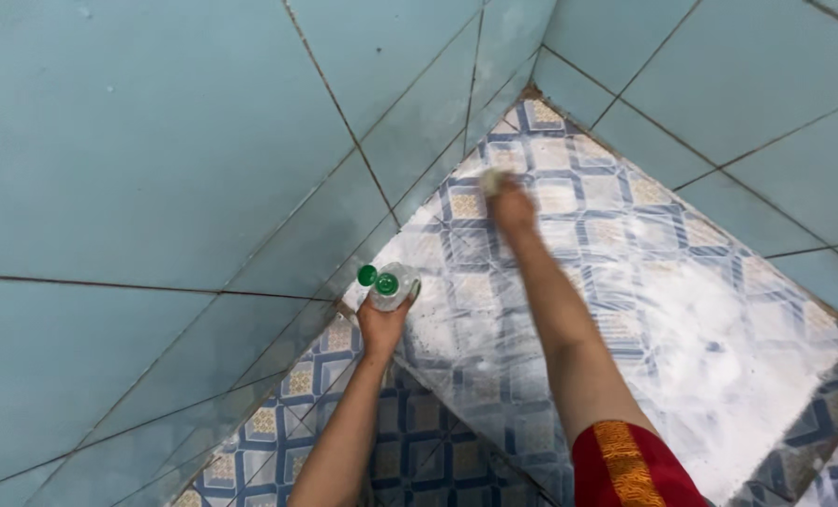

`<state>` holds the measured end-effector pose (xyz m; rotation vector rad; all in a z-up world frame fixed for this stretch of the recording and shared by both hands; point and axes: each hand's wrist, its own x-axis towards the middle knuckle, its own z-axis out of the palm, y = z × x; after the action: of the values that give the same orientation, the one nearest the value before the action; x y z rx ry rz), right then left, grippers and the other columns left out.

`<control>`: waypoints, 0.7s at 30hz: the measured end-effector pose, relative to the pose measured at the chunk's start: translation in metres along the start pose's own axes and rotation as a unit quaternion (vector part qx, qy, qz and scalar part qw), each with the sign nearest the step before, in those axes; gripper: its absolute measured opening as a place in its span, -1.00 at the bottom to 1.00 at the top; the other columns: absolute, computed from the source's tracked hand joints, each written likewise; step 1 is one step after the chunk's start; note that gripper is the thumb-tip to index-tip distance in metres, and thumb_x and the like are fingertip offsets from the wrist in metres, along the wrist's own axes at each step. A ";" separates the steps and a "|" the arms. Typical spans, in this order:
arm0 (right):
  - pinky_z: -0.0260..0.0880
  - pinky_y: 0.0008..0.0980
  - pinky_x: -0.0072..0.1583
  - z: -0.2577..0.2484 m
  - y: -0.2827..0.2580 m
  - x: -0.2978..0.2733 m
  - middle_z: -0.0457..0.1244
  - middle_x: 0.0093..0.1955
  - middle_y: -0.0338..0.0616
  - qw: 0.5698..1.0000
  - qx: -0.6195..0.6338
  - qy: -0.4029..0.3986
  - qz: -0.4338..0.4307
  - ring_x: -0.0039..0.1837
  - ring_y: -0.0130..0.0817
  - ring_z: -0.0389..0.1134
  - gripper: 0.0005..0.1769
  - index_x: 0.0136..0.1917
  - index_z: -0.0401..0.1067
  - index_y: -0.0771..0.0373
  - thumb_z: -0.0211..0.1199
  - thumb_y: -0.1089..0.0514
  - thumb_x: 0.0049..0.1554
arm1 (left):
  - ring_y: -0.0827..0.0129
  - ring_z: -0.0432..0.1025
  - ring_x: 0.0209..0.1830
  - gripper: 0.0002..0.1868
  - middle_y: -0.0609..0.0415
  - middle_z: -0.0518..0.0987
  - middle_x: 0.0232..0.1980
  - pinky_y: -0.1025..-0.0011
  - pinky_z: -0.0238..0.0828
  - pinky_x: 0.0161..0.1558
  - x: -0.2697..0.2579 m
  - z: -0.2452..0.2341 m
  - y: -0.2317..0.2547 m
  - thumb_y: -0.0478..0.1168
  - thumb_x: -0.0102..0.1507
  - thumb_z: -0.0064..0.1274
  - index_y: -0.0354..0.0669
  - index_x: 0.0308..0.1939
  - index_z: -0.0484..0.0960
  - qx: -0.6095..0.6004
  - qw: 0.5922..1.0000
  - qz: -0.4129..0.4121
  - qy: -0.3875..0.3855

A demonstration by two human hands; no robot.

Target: The person scrubs a tiled floor with a brush and liquid detergent, then rinses the area with water from a blue bucket using a small blue scoop. The person repeats scrubbing and rinsing across the visible floor area.

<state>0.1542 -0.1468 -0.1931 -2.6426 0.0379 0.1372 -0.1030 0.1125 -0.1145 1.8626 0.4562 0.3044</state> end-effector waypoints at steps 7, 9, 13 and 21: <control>0.44 0.01 -0.04 0.050 -0.048 -0.082 0.38 -0.06 0.20 0.982 0.000 0.073 -0.174 -0.06 0.11 0.44 -0.36 0.35 0.32 0.41 0.27 0.08 0.05 | 0.30 0.66 -0.13 -0.63 -0.02 0.75 -0.14 0.34 0.55 -0.06 -0.002 0.005 0.008 -0.18 0.06 0.42 -0.21 -0.10 0.71 0.014 1.000 0.001 0.006; 0.44 0.02 -0.01 0.068 -0.077 -0.089 0.39 -0.01 0.16 0.983 0.037 0.013 -0.179 -0.02 0.12 0.44 -0.46 0.30 0.39 0.30 0.29 -0.05 0.18 | 0.29 0.65 -0.13 -0.60 -0.02 0.75 -0.13 0.34 0.54 -0.05 -0.002 0.004 0.007 -0.18 0.06 0.42 -0.22 -0.08 0.70 0.015 1.000 0.006 0.012; 0.45 -0.04 0.00 0.041 -0.052 -0.037 0.38 0.11 0.15 0.980 -0.034 0.063 -0.188 0.01 0.06 0.44 -0.50 0.27 0.39 0.31 0.23 -0.04 0.18 | 0.27 0.65 -0.11 -0.50 -0.03 0.74 -0.09 0.33 0.55 -0.03 -0.006 0.010 -0.003 -0.18 0.02 0.45 -0.23 -0.01 0.67 0.000 1.000 0.016 0.027; 0.46 0.06 0.01 -0.127 0.182 -0.065 0.39 -0.03 0.21 0.963 -0.070 0.222 0.135 -0.02 0.18 0.44 -0.45 0.18 0.43 0.31 0.24 -0.23 0.25 | 0.24 0.59 -0.06 -0.30 -0.10 0.71 -0.02 0.31 0.50 0.03 -0.007 0.040 -0.021 -0.09 -0.01 0.54 -0.29 0.10 0.58 0.027 0.996 -0.005 0.081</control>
<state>0.0918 -0.3671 -0.1608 -2.7422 0.5578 -0.3790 -0.0956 0.0819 -0.1471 1.8942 0.5897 0.4421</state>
